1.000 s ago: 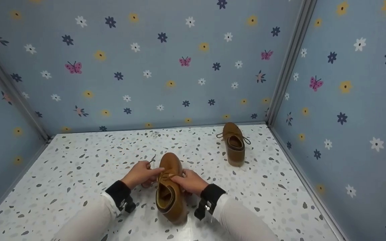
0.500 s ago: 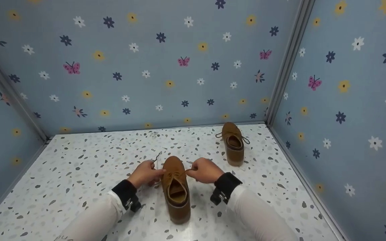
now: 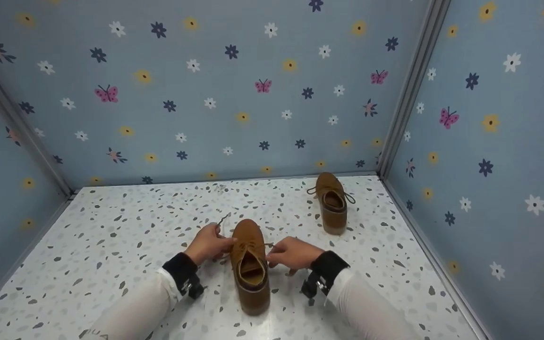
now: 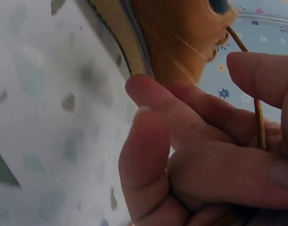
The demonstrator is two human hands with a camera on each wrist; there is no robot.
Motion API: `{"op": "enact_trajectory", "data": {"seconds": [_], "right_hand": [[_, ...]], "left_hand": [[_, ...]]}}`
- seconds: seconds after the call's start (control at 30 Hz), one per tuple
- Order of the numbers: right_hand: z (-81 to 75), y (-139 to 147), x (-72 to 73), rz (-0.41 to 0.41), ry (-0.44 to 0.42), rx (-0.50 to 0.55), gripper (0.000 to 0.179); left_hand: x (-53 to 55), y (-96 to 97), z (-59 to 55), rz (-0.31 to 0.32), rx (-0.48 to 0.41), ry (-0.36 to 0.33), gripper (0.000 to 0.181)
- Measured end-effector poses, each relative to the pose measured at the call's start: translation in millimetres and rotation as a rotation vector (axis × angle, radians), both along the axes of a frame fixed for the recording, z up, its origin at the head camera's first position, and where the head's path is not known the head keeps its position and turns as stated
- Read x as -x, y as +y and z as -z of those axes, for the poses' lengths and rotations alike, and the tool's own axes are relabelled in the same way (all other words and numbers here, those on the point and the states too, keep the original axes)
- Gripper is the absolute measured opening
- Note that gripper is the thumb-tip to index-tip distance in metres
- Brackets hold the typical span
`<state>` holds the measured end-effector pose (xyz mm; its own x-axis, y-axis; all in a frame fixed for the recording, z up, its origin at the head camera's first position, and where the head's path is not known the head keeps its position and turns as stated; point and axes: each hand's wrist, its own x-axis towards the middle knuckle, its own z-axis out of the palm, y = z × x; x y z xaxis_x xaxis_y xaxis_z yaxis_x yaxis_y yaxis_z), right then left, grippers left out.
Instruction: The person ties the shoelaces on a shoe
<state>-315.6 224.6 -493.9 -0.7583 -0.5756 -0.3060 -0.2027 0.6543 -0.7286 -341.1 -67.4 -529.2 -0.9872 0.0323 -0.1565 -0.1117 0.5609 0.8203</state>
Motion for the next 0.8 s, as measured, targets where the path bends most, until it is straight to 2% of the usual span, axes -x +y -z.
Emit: {"op": "enact_trajectory", "data": {"seconds": [0.1, 0.2, 0.33, 0.53, 0.67, 0.8], "right_hand": [[7.4, -10, -7.9, -0.048, -0.041, 0.042, 0.028], [8.1, -18, -13.6, -0.118, -0.045, 0.049, 0.029], [4.8, -23, -16.3, -0.157, -0.044, 0.056, 0.032], [6.6, -29, -16.4, -0.041, -0.11, 0.101, 0.033], [7.3, -37, -17.3, 0.047, -0.101, 0.107, 0.037], [8.5, -41, -18.0, 0.127, -0.061, 0.059, 0.041]], "left_hand": [[1.3, 0.2, 0.8, 0.013, -0.041, 0.006, 0.074], [2.3, -0.6, 1.7, 0.029, -0.076, 0.014, 0.064], [1.9, -3.7, 4.6, 0.017, -0.04, 0.034, 0.062], [-3.8, -10.7, 5.9, 0.025, 0.06, 0.019, 0.07], [-5.4, -14.2, 2.9, 0.046, 0.046, -0.029, 0.072], [-5.9, -14.9, 0.9, 0.076, 0.012, -0.055, 0.076]]}}
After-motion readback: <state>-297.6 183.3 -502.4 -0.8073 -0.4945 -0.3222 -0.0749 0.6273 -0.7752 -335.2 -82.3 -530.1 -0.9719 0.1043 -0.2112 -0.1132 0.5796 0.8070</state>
